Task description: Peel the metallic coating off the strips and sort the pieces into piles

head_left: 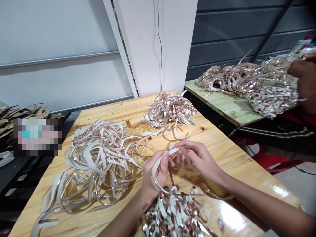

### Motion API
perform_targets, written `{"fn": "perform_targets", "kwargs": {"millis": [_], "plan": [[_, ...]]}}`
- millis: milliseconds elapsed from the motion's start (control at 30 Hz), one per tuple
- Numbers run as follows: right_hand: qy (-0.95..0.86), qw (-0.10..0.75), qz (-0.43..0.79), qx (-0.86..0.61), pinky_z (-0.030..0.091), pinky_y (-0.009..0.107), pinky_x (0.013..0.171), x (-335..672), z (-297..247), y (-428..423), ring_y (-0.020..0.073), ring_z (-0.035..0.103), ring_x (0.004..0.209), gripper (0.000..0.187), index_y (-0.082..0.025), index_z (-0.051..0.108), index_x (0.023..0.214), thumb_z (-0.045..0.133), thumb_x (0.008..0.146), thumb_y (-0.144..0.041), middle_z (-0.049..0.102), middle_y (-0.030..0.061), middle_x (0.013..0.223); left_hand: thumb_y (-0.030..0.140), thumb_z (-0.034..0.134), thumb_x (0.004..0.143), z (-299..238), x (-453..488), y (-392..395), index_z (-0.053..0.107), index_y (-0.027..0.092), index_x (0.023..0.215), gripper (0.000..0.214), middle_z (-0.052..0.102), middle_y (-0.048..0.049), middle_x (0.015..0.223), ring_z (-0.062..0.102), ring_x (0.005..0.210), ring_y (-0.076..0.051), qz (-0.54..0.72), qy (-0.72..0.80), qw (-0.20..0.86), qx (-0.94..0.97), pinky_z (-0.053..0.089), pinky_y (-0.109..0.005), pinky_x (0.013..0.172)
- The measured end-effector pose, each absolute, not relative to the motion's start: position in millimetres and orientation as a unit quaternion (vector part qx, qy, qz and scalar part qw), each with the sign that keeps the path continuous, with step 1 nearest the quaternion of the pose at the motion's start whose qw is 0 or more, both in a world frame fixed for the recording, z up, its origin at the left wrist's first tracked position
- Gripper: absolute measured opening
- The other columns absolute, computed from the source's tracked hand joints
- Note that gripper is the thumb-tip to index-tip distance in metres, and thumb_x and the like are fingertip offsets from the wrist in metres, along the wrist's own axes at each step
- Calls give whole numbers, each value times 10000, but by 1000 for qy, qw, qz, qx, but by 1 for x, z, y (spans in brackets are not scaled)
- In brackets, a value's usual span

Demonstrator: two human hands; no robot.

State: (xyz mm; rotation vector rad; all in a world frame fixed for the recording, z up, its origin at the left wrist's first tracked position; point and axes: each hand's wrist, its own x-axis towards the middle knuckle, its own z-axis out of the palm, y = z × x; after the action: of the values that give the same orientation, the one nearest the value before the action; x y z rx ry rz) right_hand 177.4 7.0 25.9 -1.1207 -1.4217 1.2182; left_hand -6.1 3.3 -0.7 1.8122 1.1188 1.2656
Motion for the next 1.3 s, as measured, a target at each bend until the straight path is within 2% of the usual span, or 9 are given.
{"fn": "perform_targets", "kwargs": {"millis": [167, 300, 433, 533, 667, 800, 933, 1067, 1300], "plan": [[-636, 461, 429, -447, 473, 240, 545, 178, 30, 2, 138, 608, 565, 215, -167, 735, 805, 634, 957, -282, 703, 12, 661, 304, 508, 1099, 5, -8, 2, 692, 201, 832, 340, 680, 25, 644, 599, 524, -112, 488, 416, 294, 709, 498, -243, 615], [-666, 443, 368, -474, 411, 230, 522, 179, 34, -1, 126, 569, 534, 205, -173, 704, 706, 621, 894, -173, 665, -8, 595, 421, 563, 1068, 6, -6, 4, 679, 209, 792, 368, 659, 28, 594, 592, 496, -129, 481, 434, 379, 661, 486, -247, 556], [-650, 467, 420, -428, 436, 225, 530, 180, 34, -3, 114, 547, 501, 205, -185, 644, 711, 616, 913, -178, 618, -34, 565, 585, 591, 1014, 8, -2, 6, 577, 217, 550, 592, 588, 10, 486, 565, 468, -145, 445, 499, 458, 586, 463, -269, 552], [-668, 488, 420, -374, 440, 215, 544, 180, 34, -5, 108, 552, 520, 208, -188, 655, 791, 615, 992, -229, 619, -39, 595, 645, 590, 995, 12, -1, 3, 525, 225, 535, 627, 543, 17, 476, 527, 472, -145, 423, 518, 464, 581, 422, -283, 555], [-715, 491, 366, -337, 428, 210, 568, 180, 34, -9, 106, 557, 572, 172, -184, 702, 877, 617, 1023, -212, 639, -28, 664, 559, 528, 1069, 19, -5, -4, 525, 223, 783, 441, 544, 36, 678, 520, 619, -149, 443, 442, 408, 665, 397, -280, 624], [-746, 477, 348, -310, 457, 227, 625, 180, 32, -10, 130, 597, 655, 128, -174, 724, 958, 611, 1016, -184, 694, 12, 776, 479, 478, 1113, 24, -12, -5, 543, 220, 954, 310, 551, 17, 832, 551, 767, -167, 390, 342, 389, 762, 412, -289, 727], [-743, 480, 352, -305, 414, 227, 586, 179, 31, -10, 119, 522, 610, 157, -171, 718, 897, 608, 1009, -174, 613, -16, 707, 335, 336, 1162, 23, -13, -4, 521, 220, 951, 303, 529, 4, 869, 531, 800, -165, 397, 302, 377, 780, 409, -293, 759], [-715, 497, 389, -301, 373, 226, 566, 177, 29, -9, 110, 479, 590, 166, -172, 718, 850, 640, 995, -196, 565, -36, 665, 272, 315, 1163, 19, -12, -4, 527, 213, 949, 307, 513, -3, 883, 514, 813, -162, 420, 279, 366, 783, 411, -290, 772], [-577, 525, 562, -274, 402, 245, 622, 177, 23, -10, 128, 548, 648, 173, -176, 784, 848, 727, 982, -271, 679, 5, 729, 258, 316, 1161, 11, -8, -4, 553, 217, 984, 299, 556, -18, 911, 559, 830, -164, 471, 270, 340, 768, 425, -289, 760]]}}
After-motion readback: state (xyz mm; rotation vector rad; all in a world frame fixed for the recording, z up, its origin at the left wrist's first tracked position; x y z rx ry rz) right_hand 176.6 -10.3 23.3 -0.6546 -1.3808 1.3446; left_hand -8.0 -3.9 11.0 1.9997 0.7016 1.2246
